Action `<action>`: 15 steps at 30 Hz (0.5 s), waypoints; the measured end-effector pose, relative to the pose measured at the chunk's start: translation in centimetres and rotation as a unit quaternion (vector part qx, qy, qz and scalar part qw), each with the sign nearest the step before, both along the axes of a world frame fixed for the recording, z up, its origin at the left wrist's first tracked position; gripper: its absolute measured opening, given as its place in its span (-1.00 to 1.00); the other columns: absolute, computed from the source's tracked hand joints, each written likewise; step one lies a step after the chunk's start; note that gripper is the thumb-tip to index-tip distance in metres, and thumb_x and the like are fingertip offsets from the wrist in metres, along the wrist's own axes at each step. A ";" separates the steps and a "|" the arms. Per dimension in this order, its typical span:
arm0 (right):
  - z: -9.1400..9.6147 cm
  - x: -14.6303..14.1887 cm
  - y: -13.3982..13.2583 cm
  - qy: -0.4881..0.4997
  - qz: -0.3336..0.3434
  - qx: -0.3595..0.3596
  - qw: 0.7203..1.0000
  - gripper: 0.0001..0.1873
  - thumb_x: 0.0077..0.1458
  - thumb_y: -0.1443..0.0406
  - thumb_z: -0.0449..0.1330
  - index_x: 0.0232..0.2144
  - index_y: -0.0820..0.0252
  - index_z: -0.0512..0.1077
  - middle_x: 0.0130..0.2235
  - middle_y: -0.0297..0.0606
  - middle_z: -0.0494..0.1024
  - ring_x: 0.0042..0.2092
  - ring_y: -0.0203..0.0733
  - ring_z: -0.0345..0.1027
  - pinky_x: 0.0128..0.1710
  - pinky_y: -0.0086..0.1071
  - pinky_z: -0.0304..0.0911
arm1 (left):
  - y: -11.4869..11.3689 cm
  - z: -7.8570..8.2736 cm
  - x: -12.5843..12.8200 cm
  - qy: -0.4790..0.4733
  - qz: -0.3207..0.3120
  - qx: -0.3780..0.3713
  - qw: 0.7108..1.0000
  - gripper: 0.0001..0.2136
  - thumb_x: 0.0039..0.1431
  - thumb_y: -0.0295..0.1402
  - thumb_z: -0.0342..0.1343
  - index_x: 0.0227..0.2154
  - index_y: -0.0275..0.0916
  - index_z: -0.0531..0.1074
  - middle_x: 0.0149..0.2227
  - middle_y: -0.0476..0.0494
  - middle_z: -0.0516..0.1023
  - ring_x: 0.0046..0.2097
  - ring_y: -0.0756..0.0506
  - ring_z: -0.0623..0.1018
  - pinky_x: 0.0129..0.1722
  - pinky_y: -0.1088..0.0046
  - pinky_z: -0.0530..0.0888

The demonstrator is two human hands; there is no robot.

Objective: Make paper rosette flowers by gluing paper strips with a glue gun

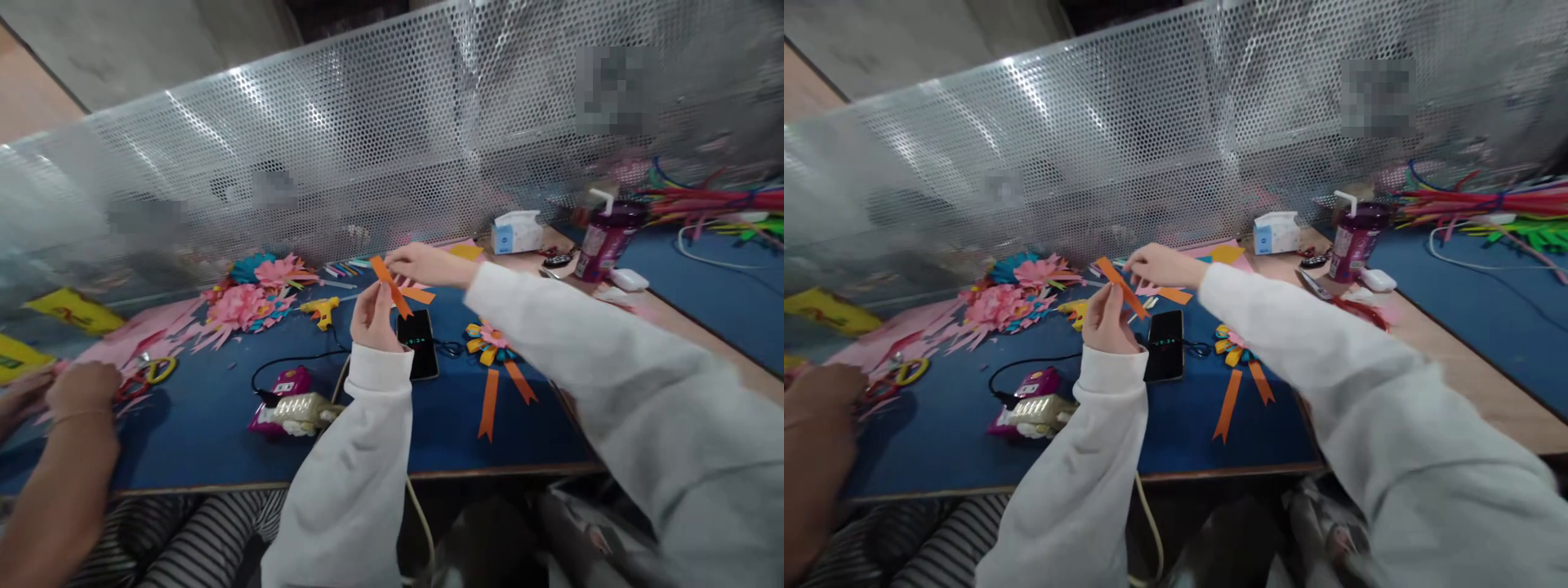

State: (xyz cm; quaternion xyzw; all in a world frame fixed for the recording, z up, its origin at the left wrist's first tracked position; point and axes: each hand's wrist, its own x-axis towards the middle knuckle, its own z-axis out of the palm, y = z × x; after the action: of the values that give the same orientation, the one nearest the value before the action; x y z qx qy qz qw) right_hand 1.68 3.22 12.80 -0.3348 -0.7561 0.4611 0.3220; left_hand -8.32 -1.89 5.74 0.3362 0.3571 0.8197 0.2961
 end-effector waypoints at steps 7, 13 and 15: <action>-3.3 10.8 -5.7 -0.018 -0.056 0.099 0.993 -0.71 0.11 0.12 0.06 -0.40 0.19 0.46 -0.41 -0.33 0.51 -0.34 -0.27 0.36 -0.33 -0.42 0.25 | -1.3 -1.6 6.7 0.045 -0.205 -0.100 0.973 -0.80 -0.19 -0.23 0.32 -0.50 -0.22 0.52 -0.42 -0.09 0.59 -0.34 -0.05 0.57 -0.31 0.42 0.49; -6.1 13.9 -6.3 0.070 -0.102 -0.059 0.991 -0.64 -0.05 0.02 0.19 -0.41 0.20 0.46 -0.41 -0.29 0.51 -0.38 -0.23 0.38 -0.35 -0.34 0.29 | 0.3 -3.9 10.5 0.073 -0.260 -0.116 0.956 -0.85 -0.17 -0.32 0.31 -0.46 -0.21 0.54 -0.35 -0.09 0.58 -0.24 -0.03 0.55 -0.16 0.40 0.46; -7.0 14.3 -6.2 0.095 -0.113 -0.083 0.986 -0.64 -0.08 0.01 0.20 -0.44 0.21 0.46 -0.41 -0.29 0.51 -0.37 -0.23 0.38 -0.30 -0.33 0.29 | 0.7 -4.2 10.7 0.095 -0.276 -0.134 0.947 -0.85 -0.15 -0.31 0.30 -0.46 -0.23 0.54 -0.35 -0.11 0.57 -0.26 -0.04 0.55 -0.18 0.39 0.47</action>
State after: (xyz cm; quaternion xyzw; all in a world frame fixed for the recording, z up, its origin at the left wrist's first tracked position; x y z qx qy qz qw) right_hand 16.03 -2.98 5.83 -0.3982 -0.6389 0.5124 0.4132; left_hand 2.36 -1.22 1.52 0.4548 0.3833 0.6147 0.5180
